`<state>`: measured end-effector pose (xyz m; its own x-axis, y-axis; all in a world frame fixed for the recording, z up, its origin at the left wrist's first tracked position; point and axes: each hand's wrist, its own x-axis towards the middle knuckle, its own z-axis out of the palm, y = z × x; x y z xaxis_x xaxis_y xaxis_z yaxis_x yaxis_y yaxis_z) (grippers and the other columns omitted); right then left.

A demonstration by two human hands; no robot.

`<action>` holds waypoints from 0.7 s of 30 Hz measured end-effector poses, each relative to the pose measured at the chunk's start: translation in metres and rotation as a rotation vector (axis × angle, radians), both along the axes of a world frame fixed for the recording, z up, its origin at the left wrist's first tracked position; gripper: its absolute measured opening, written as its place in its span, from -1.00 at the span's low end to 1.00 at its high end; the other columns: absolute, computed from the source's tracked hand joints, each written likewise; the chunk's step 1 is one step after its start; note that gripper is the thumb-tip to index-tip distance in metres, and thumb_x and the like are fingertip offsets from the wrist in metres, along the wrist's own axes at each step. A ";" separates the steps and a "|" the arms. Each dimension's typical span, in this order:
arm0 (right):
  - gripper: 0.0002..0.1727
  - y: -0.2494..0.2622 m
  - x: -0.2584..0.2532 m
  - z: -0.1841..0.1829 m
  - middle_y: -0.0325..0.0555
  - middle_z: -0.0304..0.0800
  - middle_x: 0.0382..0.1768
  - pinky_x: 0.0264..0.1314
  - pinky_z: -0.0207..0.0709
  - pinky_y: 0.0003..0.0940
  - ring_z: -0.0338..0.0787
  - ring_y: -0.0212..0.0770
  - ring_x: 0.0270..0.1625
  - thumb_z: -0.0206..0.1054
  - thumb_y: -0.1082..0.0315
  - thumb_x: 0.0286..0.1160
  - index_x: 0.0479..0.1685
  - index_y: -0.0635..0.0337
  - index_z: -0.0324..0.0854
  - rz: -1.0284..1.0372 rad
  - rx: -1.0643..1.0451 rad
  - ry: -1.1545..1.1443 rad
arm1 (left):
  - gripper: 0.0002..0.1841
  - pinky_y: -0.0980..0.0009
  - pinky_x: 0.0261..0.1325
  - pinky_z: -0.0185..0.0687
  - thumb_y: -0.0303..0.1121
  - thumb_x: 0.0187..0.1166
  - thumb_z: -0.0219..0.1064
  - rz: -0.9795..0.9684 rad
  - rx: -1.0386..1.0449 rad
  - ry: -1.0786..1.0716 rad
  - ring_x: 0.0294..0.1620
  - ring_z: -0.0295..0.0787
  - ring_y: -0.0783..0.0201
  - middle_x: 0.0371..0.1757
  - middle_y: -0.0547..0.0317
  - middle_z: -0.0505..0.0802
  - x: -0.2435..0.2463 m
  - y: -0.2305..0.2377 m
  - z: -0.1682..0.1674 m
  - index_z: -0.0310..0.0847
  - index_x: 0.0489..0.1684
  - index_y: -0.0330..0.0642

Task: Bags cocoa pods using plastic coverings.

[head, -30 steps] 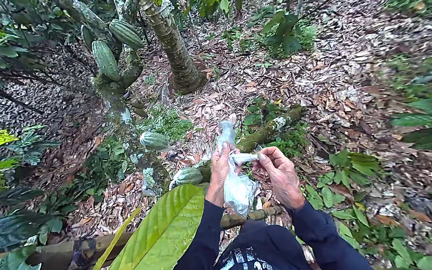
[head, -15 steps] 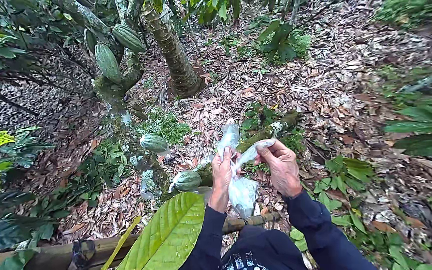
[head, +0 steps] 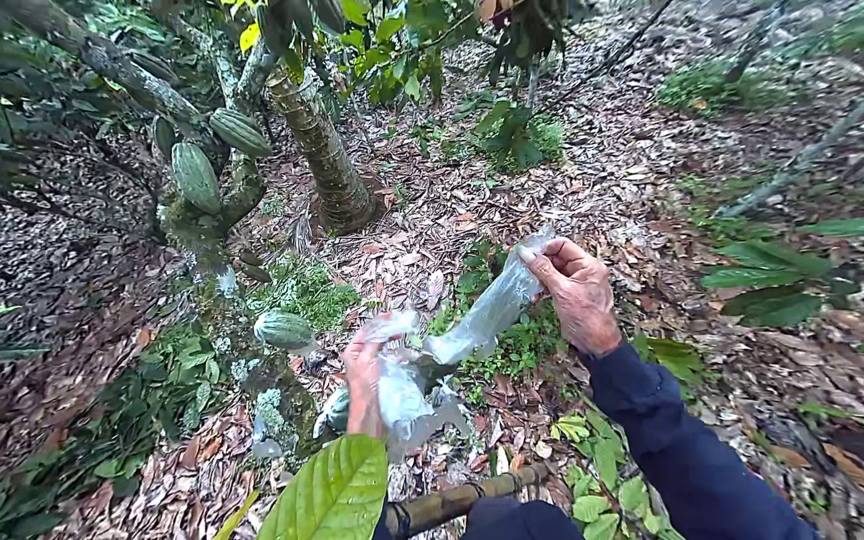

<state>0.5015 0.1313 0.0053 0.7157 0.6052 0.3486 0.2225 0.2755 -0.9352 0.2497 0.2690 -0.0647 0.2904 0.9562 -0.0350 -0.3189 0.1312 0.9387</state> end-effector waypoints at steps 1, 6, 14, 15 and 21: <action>-0.82 0.000 0.005 0.005 -0.26 0.79 -0.43 -0.41 0.67 -0.47 0.75 -0.38 -0.44 0.45 0.23 0.57 -0.12 0.16 0.71 0.008 -0.019 -0.039 | -0.71 0.44 -0.24 0.80 -0.64 0.73 -0.01 0.027 0.037 -0.006 -0.29 0.86 0.33 -0.17 0.02 0.93 0.000 0.008 0.009 0.68 0.07 -0.47; -0.78 0.009 0.023 0.040 -0.28 0.76 -0.42 -0.24 0.63 -0.46 0.71 -0.43 -0.37 0.40 0.19 0.62 -0.15 0.17 0.76 0.030 -0.015 -0.234 | -0.57 0.41 -0.14 0.80 -0.40 0.71 -0.21 -0.057 0.171 -0.124 -0.25 0.84 0.36 -0.29 0.15 0.89 0.030 0.020 0.071 0.69 -0.23 -0.26; -0.75 0.019 0.038 0.113 -0.29 0.82 -0.29 -0.17 0.66 -0.53 0.74 -0.49 -0.28 0.37 0.15 0.65 -0.14 0.17 0.79 0.145 0.078 -0.528 | -0.68 0.34 -0.01 0.84 -0.35 0.52 0.50 -0.347 0.804 0.089 -0.12 0.89 0.29 0.01 0.10 0.94 0.123 0.012 0.212 0.81 0.21 -0.22; -0.76 0.018 0.039 0.122 -0.27 0.83 -0.25 -0.12 0.68 -0.52 0.76 -0.48 -0.23 0.37 0.17 0.65 -0.13 0.18 0.79 0.160 0.089 -0.557 | -0.65 0.33 0.03 0.85 -0.35 0.47 0.55 -0.405 0.848 0.087 -0.09 0.89 0.29 0.04 0.11 0.93 0.131 0.013 0.224 0.81 0.20 -0.23; -0.76 0.004 0.059 0.157 -0.25 0.87 -0.23 -0.13 0.73 -0.45 0.81 -0.41 -0.23 0.42 0.17 0.61 -0.03 0.15 0.80 0.111 0.088 -0.587 | -0.87 0.36 0.00 0.81 -0.29 0.56 0.47 -0.362 1.021 0.075 -0.14 0.87 0.36 -0.20 0.26 0.94 0.162 0.001 0.250 0.89 -0.21 -0.12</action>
<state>0.5606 0.1352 0.1623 0.3228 0.6162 0.7184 0.6599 0.3976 -0.6375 0.4122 0.2700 0.1851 0.5917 0.4021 0.6987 -0.3556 -0.6477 0.6738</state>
